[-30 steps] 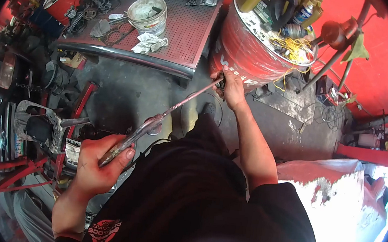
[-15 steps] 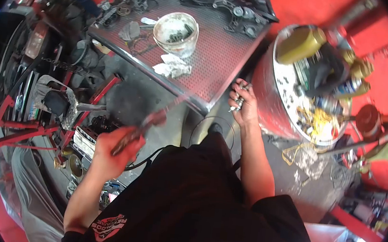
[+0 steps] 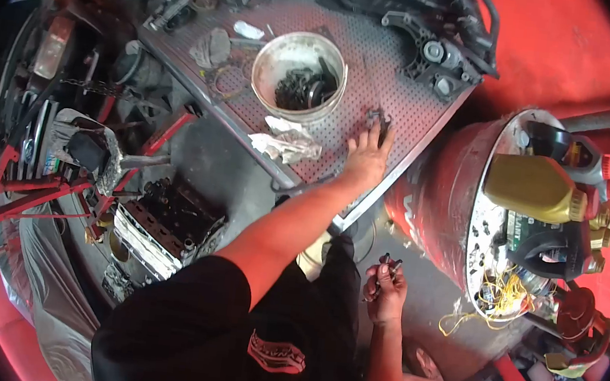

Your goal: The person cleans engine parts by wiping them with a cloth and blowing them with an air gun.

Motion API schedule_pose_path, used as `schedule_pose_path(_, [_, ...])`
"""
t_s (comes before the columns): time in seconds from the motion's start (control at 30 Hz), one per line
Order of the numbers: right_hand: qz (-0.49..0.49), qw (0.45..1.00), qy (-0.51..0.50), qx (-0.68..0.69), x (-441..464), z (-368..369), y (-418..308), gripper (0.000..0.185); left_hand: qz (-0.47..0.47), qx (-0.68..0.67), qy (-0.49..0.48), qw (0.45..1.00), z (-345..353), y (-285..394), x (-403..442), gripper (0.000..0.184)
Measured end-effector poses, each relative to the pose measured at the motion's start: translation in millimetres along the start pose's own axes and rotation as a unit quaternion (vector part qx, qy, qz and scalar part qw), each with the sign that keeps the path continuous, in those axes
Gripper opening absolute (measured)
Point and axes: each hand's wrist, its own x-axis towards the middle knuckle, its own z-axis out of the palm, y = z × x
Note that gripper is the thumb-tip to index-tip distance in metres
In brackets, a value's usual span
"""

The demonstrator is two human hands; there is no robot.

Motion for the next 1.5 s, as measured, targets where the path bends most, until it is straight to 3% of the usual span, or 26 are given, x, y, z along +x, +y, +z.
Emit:
schedule_pose_path(0.07, [0.010, 0.999, 0.031, -0.016, -9, -2, 9, 0.021, 0.036, 0.030, -0.012, 0.999, -15, -12, -3, 0.062])
schedule_pose_path(0.13, [0.010, 0.998, 0.058, -0.030, -4, 9, 11, 0.022, -0.002, -0.001, -0.173, 0.985, -44, -42, -23, 0.061])
schedule_pose_path(0.27, [0.013, 0.997, 0.009, -0.071, 26, 60, -8, 0.026, -0.042, 0.129, -0.112, 0.984, -61, -159, -67, 0.054])
schedule_pose_path(0.33, [0.036, 0.994, -0.021, -0.099, 43, 94, -20, 0.023, 0.025, 0.147, -0.105, 0.983, -60, -194, -73, 0.048])
schedule_pose_path(0.43, [0.087, 0.983, -0.133, -0.090, 72, 133, -33, 0.017, 0.040, 0.062, -0.172, 0.982, -65, -217, -52, 0.032])
schedule_pose_path(0.47, [0.062, 0.977, -0.171, -0.108, 80, 148, -35, 0.016, -0.007, -0.131, -0.143, 0.981, -68, -220, -53, 0.025])
schedule_pose_path(0.5, [0.078, 0.975, -0.172, -0.115, 82, 161, -41, 0.016, -0.054, -0.316, -0.094, 0.942, -87, -215, -38, 0.018])
schedule_pose_path(0.57, [0.104, 0.967, -0.187, -0.137, 89, 183, -52, 0.018, -0.187, -0.612, -0.112, 0.760, -147, -191, -40, 0.014])
schedule_pose_path(0.63, [0.149, 0.957, -0.210, -0.134, 97, 186, -52, 0.011, -0.212, -0.689, -0.173, 0.671, -205, -154, -54, 0.015])
schedule_pose_path(0.67, [0.162, 0.948, -0.247, -0.122, 104, 191, -50, 0.013, -0.108, -0.656, -0.144, 0.733, -205, -136, -65, 0.015])
schedule_pose_path(0.7, [0.125, 0.967, -0.134, -0.177, 102, 203, -44, 0.020, -0.026, -0.563, -0.042, 0.825, -216, -115, -66, 0.025])
schedule_pose_path(0.8, [0.258, 0.922, -0.273, -0.093, 100, 206, -54, 0.015, -0.024, -0.508, 0.039, 0.860, -228, -105, -74, 0.023])
schedule_pose_path(0.93, [0.327, 0.901, -0.266, -0.098, 95, 210, -44, 0.003, -0.137, -0.462, 0.123, 0.868, -226, -89, -88, 0.010])
schedule_pose_path(0.97, [0.236, 0.899, -0.308, -0.205, 91, 210, -41, 0.006, -0.252, -0.430, 0.098, 0.861, -226, -86, -88, 0.009])
schedule_pose_path(1.0, [0.139, 0.878, -0.344, -0.301, 83, 206, -38, 0.013, -0.366, -0.396, 0.068, 0.839, -225, -82, -90, 0.009])
schedule_pose_path(1.07, [0.140, 0.882, -0.355, -0.276, 66, 203, -41, 0.016, -0.443, -0.514, 0.139, 0.721, -232, -87, -103, 0.013])
schedule_pose_path(1.13, [0.137, 0.888, -0.364, -0.245, 59, 191, -48, 0.020, -0.351, -0.705, 0.240, 0.568, -237, -100, -131, 0.014])
schedule_pose_path(1.17, [0.172, 0.876, -0.388, -0.230, 57, 181, -50, 0.021, -0.348, -0.701, 0.246, 0.572, -245, -83, -138, 0.014])
schedule_pose_path(1.23, [0.257, 0.842, -0.438, -0.183, 63, 161, -46, 0.024, -0.325, -0.547, -0.015, 0.771, -267, -39, -162, 0.015])
schedule_pose_path(1.27, [0.360, 0.815, -0.446, -0.087, 65, 155, -42, 0.025, -0.273, -0.588, 0.077, 0.758, -243, -11, -163, 0.013])
schedule_pose_path(1.33, [0.274, 0.795, -0.529, -0.117, 57, 149, -31, 0.031, -0.302, -0.495, 0.113, 0.807, -242, -4, -175, 0.018])
schedule_pose_path(1.37, [0.229, 0.803, -0.536, -0.125, 43, 153, -30, 0.034, -0.347, -0.599, 0.210, 0.691, -230, -17, -181, 0.019])
schedule_pose_path(1.4, [0.190, 0.849, -0.477, -0.122, -2, 157, -37, 0.037, -0.375, -0.688, 0.300, 0.544, -234, -13, -193, 0.021])
schedule_pose_path(1.43, [0.155, 0.861, -0.461, -0.147, -8, 158, -36, 0.041, -0.359, -0.714, 0.215, 0.561, -242, -19, -209, 0.028])
schedule_pose_path(1.47, [0.171, 0.843, -0.494, -0.130, -9, 158, -37, 0.043, -0.317, -0.778, 0.211, 0.500, -248, -15, -216, 0.020])
schedule_pose_path(1.5, [0.174, 0.847, -0.490, -0.112, -5, 153, -30, 0.044, -0.283, -0.770, 0.212, 0.531, -240, -11, -219, 0.018])
